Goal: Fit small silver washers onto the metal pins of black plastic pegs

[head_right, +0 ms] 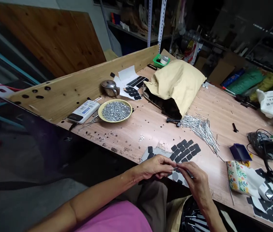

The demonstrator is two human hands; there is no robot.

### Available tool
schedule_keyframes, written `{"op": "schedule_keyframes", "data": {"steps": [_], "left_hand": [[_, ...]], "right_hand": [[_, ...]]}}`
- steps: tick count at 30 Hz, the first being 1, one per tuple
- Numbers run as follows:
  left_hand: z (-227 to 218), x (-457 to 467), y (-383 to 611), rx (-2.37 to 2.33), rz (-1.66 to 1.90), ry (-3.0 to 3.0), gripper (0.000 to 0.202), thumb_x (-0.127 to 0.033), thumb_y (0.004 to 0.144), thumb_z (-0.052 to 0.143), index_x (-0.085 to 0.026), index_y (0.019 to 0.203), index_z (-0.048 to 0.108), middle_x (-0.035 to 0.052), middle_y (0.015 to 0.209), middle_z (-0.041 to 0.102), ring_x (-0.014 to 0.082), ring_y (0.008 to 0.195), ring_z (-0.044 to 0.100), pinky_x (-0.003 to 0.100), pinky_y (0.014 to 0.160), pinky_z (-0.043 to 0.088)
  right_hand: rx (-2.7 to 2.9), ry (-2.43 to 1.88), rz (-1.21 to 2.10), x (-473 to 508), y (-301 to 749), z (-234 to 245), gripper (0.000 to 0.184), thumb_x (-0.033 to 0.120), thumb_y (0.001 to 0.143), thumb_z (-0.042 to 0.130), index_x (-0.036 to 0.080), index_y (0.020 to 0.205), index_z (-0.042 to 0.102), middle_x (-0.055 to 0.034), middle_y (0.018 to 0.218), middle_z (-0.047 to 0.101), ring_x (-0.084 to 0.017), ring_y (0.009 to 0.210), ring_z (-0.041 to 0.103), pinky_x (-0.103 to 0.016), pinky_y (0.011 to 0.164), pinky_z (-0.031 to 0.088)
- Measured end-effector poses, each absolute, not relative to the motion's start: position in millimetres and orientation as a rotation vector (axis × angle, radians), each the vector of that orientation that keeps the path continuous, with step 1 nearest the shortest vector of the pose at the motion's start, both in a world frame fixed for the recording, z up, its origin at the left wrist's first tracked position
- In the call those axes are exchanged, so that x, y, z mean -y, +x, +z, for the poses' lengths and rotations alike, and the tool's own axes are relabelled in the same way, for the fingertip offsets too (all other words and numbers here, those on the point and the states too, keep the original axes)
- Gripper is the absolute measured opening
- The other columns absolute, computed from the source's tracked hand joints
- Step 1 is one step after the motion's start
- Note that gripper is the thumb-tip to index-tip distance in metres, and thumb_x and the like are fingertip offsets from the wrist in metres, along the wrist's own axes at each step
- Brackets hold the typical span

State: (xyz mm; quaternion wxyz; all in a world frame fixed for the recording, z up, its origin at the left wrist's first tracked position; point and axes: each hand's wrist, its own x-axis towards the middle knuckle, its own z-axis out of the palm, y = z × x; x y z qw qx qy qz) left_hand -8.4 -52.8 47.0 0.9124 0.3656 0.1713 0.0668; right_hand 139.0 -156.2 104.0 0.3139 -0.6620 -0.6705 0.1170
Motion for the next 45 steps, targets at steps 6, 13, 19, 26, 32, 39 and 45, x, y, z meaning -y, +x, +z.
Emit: {"op": "schedule_keyframes", "data": {"steps": [6,13,19,26,32,39,45], "left_hand": [[48,53,-10,-0.413,0.194,0.934,0.04,-0.043,0.065,0.072,-0.01,0.087,0.068,-0.0071,0.049,0.043,0.0031,0.042,0.033,0.019,0.043,0.023],[48,58,-10,-0.428,0.604,1.528,0.011,-0.02,0.076,0.061,-0.017,0.074,0.071,0.0018,0.07,0.058,0.0122,0.068,0.052,0.023,0.065,0.04],[46,54,-12,-0.351,0.325,1.354,0.033,-0.045,0.078,0.06,-0.014,0.082,0.07,-0.0015,0.058,0.05,0.0088,0.051,0.042,0.022,0.052,0.036],[42,63,-9,-0.367,0.754,1.833,0.026,-0.031,0.089,0.049,-0.014,0.087,0.068,0.0064,0.078,0.06,0.014,0.074,0.057,0.024,0.069,0.047],[30,72,-4,-0.321,1.036,2.209,0.03,-0.024,0.095,0.036,-0.014,0.092,0.064,0.0052,0.08,0.061,0.0125,0.076,0.058,0.022,0.069,0.05],[38,76,-2,-0.292,0.955,2.058,0.032,-0.024,0.093,0.037,-0.013,0.079,0.064,0.0061,0.075,0.059,0.014,0.074,0.057,0.023,0.068,0.049],[41,71,10,-0.534,0.68,1.072,0.031,-0.044,0.072,0.066,-0.013,0.075,0.066,0.0052,0.09,0.055,0.0105,0.063,0.055,0.024,0.057,0.046]], "right_hand": [[1.726,-1.84,0.374,149,139,107,0.03,0.048,0.085,0.051,0.023,0.076,0.066,-0.0017,0.067,0.068,-0.016,0.057,0.065,-0.023,0.051,0.052],[1.799,-1.829,0.31,149,137,104,0.032,0.049,0.086,0.048,0.022,0.075,0.063,-0.0019,0.067,0.068,-0.015,0.057,0.065,-0.022,0.051,0.052],[1.94,-1.677,0.147,154,135,107,0.02,0.034,0.09,0.048,0.023,0.081,0.062,-0.0016,0.072,0.068,-0.014,0.062,0.066,-0.021,0.055,0.053],[1.878,-1.688,0.015,156,134,102,0.017,0.033,0.09,0.049,0.023,0.08,0.06,0.0003,0.068,0.066,-0.012,0.058,0.064,-0.02,0.052,0.051],[1.873,-1.746,-0.08,156,130,91,0.027,0.034,0.094,0.039,0.021,0.076,0.054,0.0003,0.064,0.06,-0.011,0.056,0.058,-0.02,0.051,0.045],[1.888,-1.789,-0.255,149,131,81,0.051,0.04,0.095,0.029,0.021,0.05,0.043,0.0028,0.044,0.045,-0.01,0.043,0.042,-0.024,0.049,0.033],[1.219,-2.001,0.352,149,137,74,0.059,0.067,0.084,0.029,0.021,0.061,0.058,-0.0026,0.058,0.061,-0.015,0.053,0.055,-0.025,0.049,0.042]]}}
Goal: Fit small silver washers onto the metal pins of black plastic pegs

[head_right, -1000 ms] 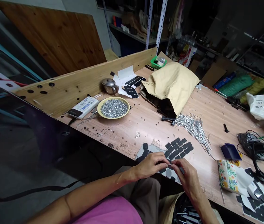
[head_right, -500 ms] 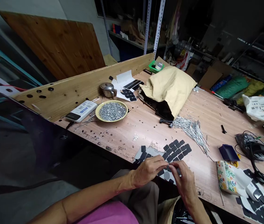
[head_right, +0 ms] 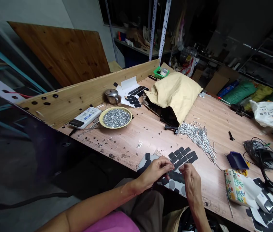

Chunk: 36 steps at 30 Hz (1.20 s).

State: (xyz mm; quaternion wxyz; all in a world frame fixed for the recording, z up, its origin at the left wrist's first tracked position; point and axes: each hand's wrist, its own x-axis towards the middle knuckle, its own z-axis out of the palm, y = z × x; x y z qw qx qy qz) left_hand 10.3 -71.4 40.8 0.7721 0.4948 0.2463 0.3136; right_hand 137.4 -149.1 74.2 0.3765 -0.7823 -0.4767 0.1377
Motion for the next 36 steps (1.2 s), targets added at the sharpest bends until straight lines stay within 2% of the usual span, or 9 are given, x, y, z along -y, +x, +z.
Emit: {"op": "schedule_keyframes", "data": {"steps": [3,6,13,18,23,28,30,33,36], "left_hand": [[39,68,18,-0.539,0.641,0.688,0.046,-0.049,0.051,0.08,-0.011,0.073,0.066,0.0075,0.1,0.055,0.0106,0.071,0.055,0.024,0.065,0.046],[39,68,25,-0.573,0.663,0.567,0.046,-0.047,0.046,0.083,-0.011,0.071,0.067,0.0104,0.109,0.055,0.0158,0.087,0.056,0.025,0.077,0.045],[33,68,41,-0.67,0.709,0.635,0.039,-0.043,0.054,0.08,-0.012,0.076,0.07,0.0143,0.125,0.05,0.0284,0.116,0.046,0.031,0.092,0.041],[23,61,41,-0.82,0.643,0.723,0.051,-0.036,0.064,0.076,-0.016,0.109,0.063,0.0122,0.122,0.053,0.0244,0.113,0.049,0.033,0.096,0.039],[17,59,41,-0.909,0.653,0.779,0.051,-0.036,0.071,0.07,-0.018,0.117,0.057,0.0115,0.118,0.052,0.0216,0.106,0.052,0.029,0.086,0.044],[19,55,44,-0.896,0.742,0.818,0.048,-0.035,0.074,0.066,-0.02,0.118,0.053,0.0093,0.112,0.052,0.0173,0.095,0.056,0.027,0.08,0.046],[22,52,45,-0.884,0.772,0.838,0.046,-0.034,0.076,0.064,-0.02,0.118,0.052,0.0084,0.111,0.051,0.016,0.094,0.056,0.026,0.08,0.046],[22,50,46,-0.873,0.777,0.856,0.047,-0.034,0.076,0.063,-0.021,0.119,0.051,0.0076,0.109,0.051,0.0148,0.09,0.057,0.026,0.077,0.047],[20,47,45,-0.883,0.778,0.856,0.05,-0.035,0.074,0.064,-0.021,0.119,0.049,0.007,0.107,0.051,0.0144,0.088,0.057,0.026,0.076,0.047]], "right_hand": [[1.053,-1.844,0.578,148,130,59,0.048,0.066,0.071,0.054,0.02,0.079,0.067,-0.0066,0.08,0.069,-0.021,0.075,0.063,-0.03,0.066,0.05],[0.833,-1.718,0.742,145,116,41,0.047,0.06,0.064,0.065,0.02,0.087,0.068,-0.0075,0.091,0.07,-0.022,0.085,0.063,-0.033,0.072,0.05],[0.646,-1.675,0.851,147,114,16,0.042,0.06,0.071,0.058,0.02,0.083,0.063,-0.0013,0.072,0.062,-0.015,0.061,0.055,-0.026,0.051,0.044],[1.253,-2.087,-0.047,151,195,4,0.037,0.05,0.088,0.039,0.021,0.082,0.062,-0.0065,0.079,0.06,-0.019,0.073,0.053,-0.031,0.061,0.044],[1.819,-2.274,-0.65,149,263,-13,0.032,0.017,0.091,0.032,0.021,0.07,0.056,-0.0069,0.069,0.053,-0.02,0.068,0.047,-0.026,0.045,0.033],[2.323,-1.893,-0.457,161,253,-30,0.03,0.003,0.086,0.033,0.02,0.083,0.058,-0.0037,0.074,0.056,-0.015,0.066,0.049,-0.024,0.053,0.042],[2.416,-1.796,-0.344,162,255,-29,0.031,0.003,0.086,0.032,0.02,0.088,0.058,-0.0047,0.078,0.057,-0.015,0.068,0.051,-0.024,0.054,0.043],[2.079,-2.104,-0.374,156,265,-25,0.029,0.009,0.089,0.031,0.021,0.081,0.057,-0.005,0.07,0.053,-0.017,0.063,0.049,-0.025,0.044,0.04],[2.262,-1.911,-0.202,151,265,-27,0.03,0.012,0.09,0.03,0.023,0.087,0.058,-0.0058,0.079,0.058,-0.017,0.072,0.054,-0.026,0.052,0.045]]}}
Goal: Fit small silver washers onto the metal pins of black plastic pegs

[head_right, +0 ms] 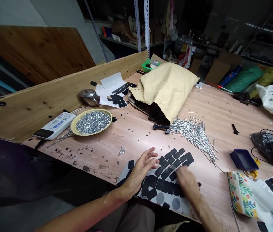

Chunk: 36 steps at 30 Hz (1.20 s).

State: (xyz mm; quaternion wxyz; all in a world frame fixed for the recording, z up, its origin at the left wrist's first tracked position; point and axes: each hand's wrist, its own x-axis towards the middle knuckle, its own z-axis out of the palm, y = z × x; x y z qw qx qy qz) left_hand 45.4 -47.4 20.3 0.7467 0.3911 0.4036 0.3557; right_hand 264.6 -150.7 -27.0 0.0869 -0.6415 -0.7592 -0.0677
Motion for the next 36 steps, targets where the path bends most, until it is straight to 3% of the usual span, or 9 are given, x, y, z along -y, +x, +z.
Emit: {"op": "schedule_keyframes", "data": {"steps": [2,6,14,19,25,29,33,36], "left_hand": [[19,46,45,-0.892,0.787,0.852,0.05,-0.035,0.075,0.063,-0.02,0.12,0.047,0.0067,0.106,0.05,0.0139,0.086,0.057,0.027,0.076,0.047],[22,48,44,-0.871,0.773,0.866,0.048,-0.032,0.077,0.06,-0.02,0.121,0.045,0.0054,0.103,0.051,0.0127,0.082,0.057,0.026,0.073,0.047],[25,59,44,-0.826,0.77,0.899,0.045,-0.029,0.079,0.059,-0.018,0.12,0.047,0.0051,0.096,0.054,0.0123,0.079,0.057,0.024,0.07,0.048],[30,78,38,-0.762,0.712,0.947,0.043,-0.03,0.077,0.061,-0.017,0.117,0.051,0.0046,0.091,0.057,0.0114,0.075,0.057,0.023,0.068,0.047],[24,109,24,-0.657,0.467,0.997,0.046,-0.039,0.075,0.06,-0.014,0.114,0.053,0.001,0.078,0.056,0.0067,0.053,0.053,0.019,0.049,0.042],[17,119,16,-0.647,0.322,1.111,0.044,-0.042,0.076,0.056,-0.013,0.109,0.057,0.0002,0.072,0.056,0.0059,0.047,0.05,0.017,0.043,0.038],[10,131,6,-0.62,0.036,1.328,0.037,-0.042,0.08,0.047,-0.014,0.098,0.064,0.0003,0.068,0.058,0.0071,0.042,0.048,0.018,0.04,0.035],[-4,145,0,-0.615,-0.164,1.586,0.037,-0.042,0.083,0.043,-0.016,0.096,0.066,-0.0005,0.057,0.059,0.0109,0.042,0.05,0.022,0.047,0.039]], "right_hand": [[2.334,-1.808,-0.128,148,262,-29,0.031,0.015,0.092,0.028,0.023,0.09,0.059,-0.005,0.08,0.059,-0.016,0.073,0.055,-0.026,0.054,0.046],[2.09,-2.015,-0.298,143,265,-28,0.039,0.02,0.095,0.022,0.022,0.081,0.058,-0.0054,0.073,0.054,-0.015,0.06,0.048,-0.025,0.045,0.04],[2.333,-1.903,-0.524,146,232,-30,0.03,0.011,0.092,0.032,0.016,0.079,0.058,-0.0053,0.069,0.051,-0.017,0.066,0.046,-0.026,0.051,0.038],[2.303,-1.98,-0.393,143,238,-27,0.03,0.011,0.092,0.032,0.019,0.077,0.057,-0.0047,0.069,0.053,-0.017,0.069,0.048,-0.025,0.052,0.038],[2.179,-2.033,-0.403,136,247,-17,0.036,0.011,0.091,0.026,0.021,0.074,0.057,-0.0046,0.069,0.054,-0.016,0.064,0.048,-0.024,0.05,0.039],[2.314,-1.866,-0.297,148,217,-13,0.034,0.011,0.089,0.031,0.022,0.071,0.057,-0.0034,0.071,0.056,-0.015,0.066,0.051,-0.022,0.053,0.041],[2.018,-2.027,-0.222,192,215,17,0.033,0.026,0.093,0.033,0.021,0.076,0.062,-0.0046,0.072,0.057,-0.016,0.068,0.055,-0.025,0.06,0.044],[1.854,-2.204,0.135,252,228,42,0.031,0.04,0.09,0.042,0.024,0.084,0.068,-0.0043,0.076,0.063,-0.016,0.07,0.06,-0.027,0.065,0.045]]}}
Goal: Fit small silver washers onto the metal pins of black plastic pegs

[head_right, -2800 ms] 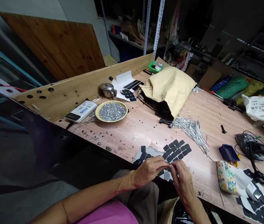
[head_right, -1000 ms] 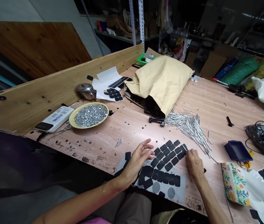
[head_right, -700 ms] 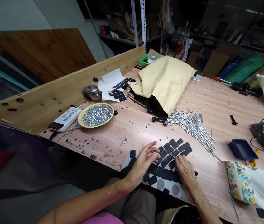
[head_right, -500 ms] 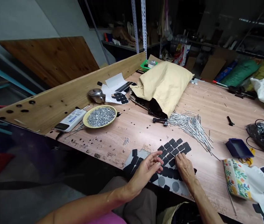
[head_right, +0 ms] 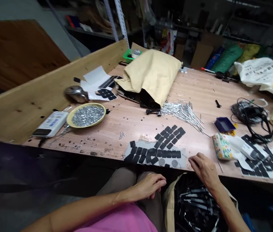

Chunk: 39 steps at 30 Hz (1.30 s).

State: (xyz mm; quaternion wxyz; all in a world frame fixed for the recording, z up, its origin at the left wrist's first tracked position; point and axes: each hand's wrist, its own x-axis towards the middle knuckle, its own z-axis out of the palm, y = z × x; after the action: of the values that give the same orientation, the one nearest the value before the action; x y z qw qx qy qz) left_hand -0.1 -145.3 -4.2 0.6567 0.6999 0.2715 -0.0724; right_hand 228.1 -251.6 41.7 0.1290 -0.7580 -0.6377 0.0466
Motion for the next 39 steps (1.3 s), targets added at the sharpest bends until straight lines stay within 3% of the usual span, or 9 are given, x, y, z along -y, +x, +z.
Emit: {"op": "schedule_keyframes", "data": {"steps": [3,7,10,14,18,22,31,35,39], "left_hand": [[-21,164,3,-0.66,-0.242,1.713,0.044,-0.047,0.083,0.045,-0.015,0.103,0.065,0.0064,0.067,0.067,0.0207,0.062,0.063,0.028,0.065,0.045],[-34,188,26,-0.697,-0.258,1.819,0.057,-0.049,0.081,0.048,-0.011,0.123,0.052,0.0195,0.115,0.062,0.0319,0.105,0.059,0.036,0.086,0.042],[-39,199,47,-0.74,-0.342,1.928,0.057,-0.048,0.083,0.048,-0.011,0.127,0.046,0.0202,0.111,0.063,0.0334,0.101,0.061,0.037,0.083,0.043],[-51,203,59,-0.747,-0.39,2.024,0.03,-0.03,0.09,0.041,-0.015,0.109,0.057,0.0153,0.098,0.068,0.0279,0.095,0.064,0.031,0.077,0.043],[-62,205,53,-0.691,-0.378,2.049,0.032,-0.026,0.095,0.03,-0.017,0.096,0.061,0.0128,0.092,0.068,0.0237,0.092,0.064,0.027,0.074,0.041],[-63,207,43,-0.656,-0.371,2.063,0.033,-0.026,0.095,0.03,-0.016,0.094,0.061,0.0115,0.085,0.068,0.0223,0.086,0.065,0.026,0.07,0.04],[-63,196,37,-0.657,-0.333,2.083,0.037,-0.022,0.094,0.032,-0.018,0.125,0.051,0.0108,0.103,0.068,0.0203,0.096,0.064,0.026,0.078,0.044],[-68,196,38,-0.664,-0.358,2.111,0.043,-0.022,0.093,0.036,-0.019,0.136,0.041,0.0127,0.11,0.067,0.0226,0.101,0.063,0.029,0.084,0.045],[-70,196,38,-0.681,-0.395,2.148,0.042,-0.024,0.093,0.037,-0.024,0.135,0.043,0.0116,0.105,0.069,0.0239,0.098,0.065,0.03,0.083,0.046]], "right_hand": [[1.816,-2.265,0.592,311,229,43,0.032,0.047,0.087,0.045,0.028,0.092,0.071,-0.0039,0.086,0.069,-0.018,0.076,0.064,-0.028,0.069,0.046],[1.789,-2.446,0.458,345,222,5,0.039,0.041,0.092,0.037,0.024,0.083,0.071,-0.0049,0.081,0.069,-0.017,0.071,0.061,-0.027,0.065,0.044],[1.685,-2.62,0.243,339,220,-29,0.036,0.04,0.09,0.04,0.021,0.08,0.07,-0.0076,0.077,0.066,-0.02,0.076,0.057,-0.031,0.07,0.041],[1.404,-2.839,0.059,339,200,-59,0.037,0.044,0.089,0.042,0.018,0.092,0.068,-0.0134,0.091,0.065,-0.027,0.092,0.053,-0.038,0.074,0.039],[1.291,-2.908,-0.032,371,147,-69,0.039,0.046,0.086,0.049,0.024,0.116,0.06,-0.0113,0.117,0.06,-0.032,0.111,0.046,-0.044,0.081,0.038],[1.314,-2.852,-0.181,399,102,-75,0.04,0.043,0.085,0.051,0.027,0.121,0.057,-0.0095,0.126,0.056,-0.032,0.122,0.039,-0.05,0.096,0.028],[1.367,-2.788,-0.074,394,96,-102,0.037,0.045,0.084,0.05,0.029,0.117,0.06,-0.0068,0.125,0.058,-0.03,0.121,0.042,-0.054,0.102,0.02],[1.152,-2.766,0.168,391,129,-74,0.035,0.045,0.087,0.041,0.032,0.112,0.063,-0.0026,0.128,0.056,-0.026,0.117,0.046,-0.048,0.099,0.028],[0.553,-2.826,0.185,398,203,-36,0.051,0.04,0.092,0.023,0.017,0.114,0.063,-0.0148,0.132,0.05,-0.03,0.117,0.043,-0.047,0.096,0.029]]}}
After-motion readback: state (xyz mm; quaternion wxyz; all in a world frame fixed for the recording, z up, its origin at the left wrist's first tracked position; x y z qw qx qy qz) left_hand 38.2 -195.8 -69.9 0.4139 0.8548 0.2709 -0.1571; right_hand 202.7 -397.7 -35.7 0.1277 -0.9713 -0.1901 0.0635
